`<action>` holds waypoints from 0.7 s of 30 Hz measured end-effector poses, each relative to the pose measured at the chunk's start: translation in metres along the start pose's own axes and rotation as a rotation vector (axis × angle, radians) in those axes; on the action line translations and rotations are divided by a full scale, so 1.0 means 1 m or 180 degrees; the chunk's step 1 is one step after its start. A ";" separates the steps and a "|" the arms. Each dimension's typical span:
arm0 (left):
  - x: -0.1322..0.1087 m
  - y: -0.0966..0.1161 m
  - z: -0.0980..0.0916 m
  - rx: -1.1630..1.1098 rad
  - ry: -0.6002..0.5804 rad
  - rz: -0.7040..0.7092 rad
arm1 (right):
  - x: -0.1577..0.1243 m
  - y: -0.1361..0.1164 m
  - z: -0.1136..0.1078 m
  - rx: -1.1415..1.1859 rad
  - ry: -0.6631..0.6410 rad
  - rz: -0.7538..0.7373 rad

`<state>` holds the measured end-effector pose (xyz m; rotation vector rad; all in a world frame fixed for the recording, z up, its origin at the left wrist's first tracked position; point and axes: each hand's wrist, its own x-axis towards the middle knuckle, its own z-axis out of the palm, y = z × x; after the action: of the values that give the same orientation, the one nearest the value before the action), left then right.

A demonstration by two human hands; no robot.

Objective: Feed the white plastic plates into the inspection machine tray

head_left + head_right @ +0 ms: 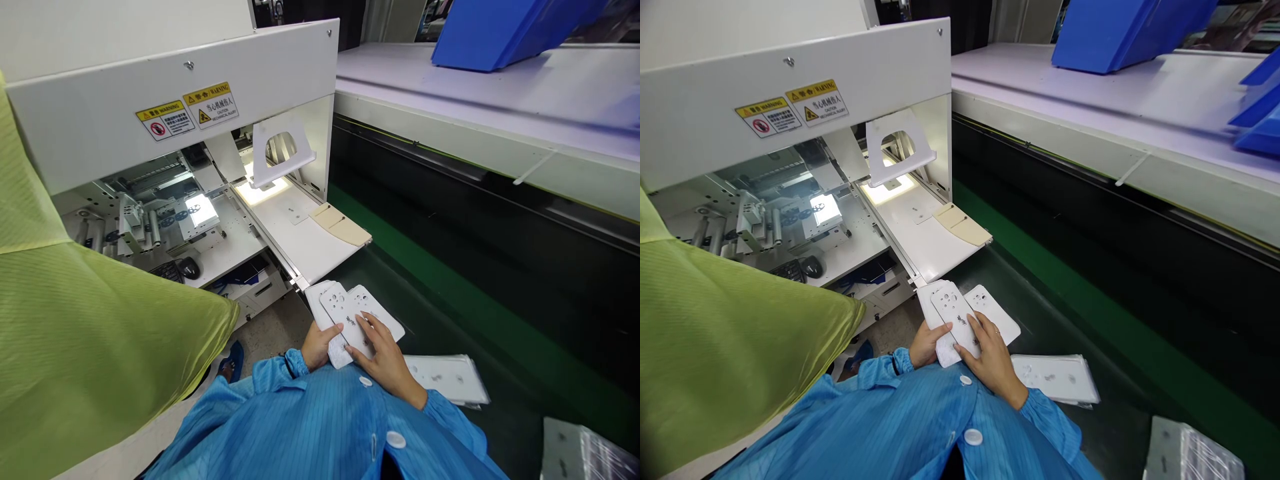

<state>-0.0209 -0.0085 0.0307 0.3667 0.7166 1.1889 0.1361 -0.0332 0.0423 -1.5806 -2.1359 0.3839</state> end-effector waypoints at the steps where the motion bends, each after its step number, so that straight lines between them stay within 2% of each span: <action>1: 0.000 0.000 0.000 -0.0010 -0.0002 -0.0004 | 0.000 0.000 0.000 0.0001 -0.0003 -0.0003; 11: 0.002 -0.001 -0.001 -0.0005 -0.0054 -0.0002 | 0.001 0.000 -0.001 0.0017 -0.0029 0.0048; 21: 0.000 0.001 0.001 0.0078 0.0074 -0.0012 | 0.000 0.001 0.001 -0.0009 -0.0020 0.0028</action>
<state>-0.0208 -0.0076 0.0321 0.3723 0.7521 1.1833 0.1368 -0.0325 0.0414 -1.5928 -2.1359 0.3893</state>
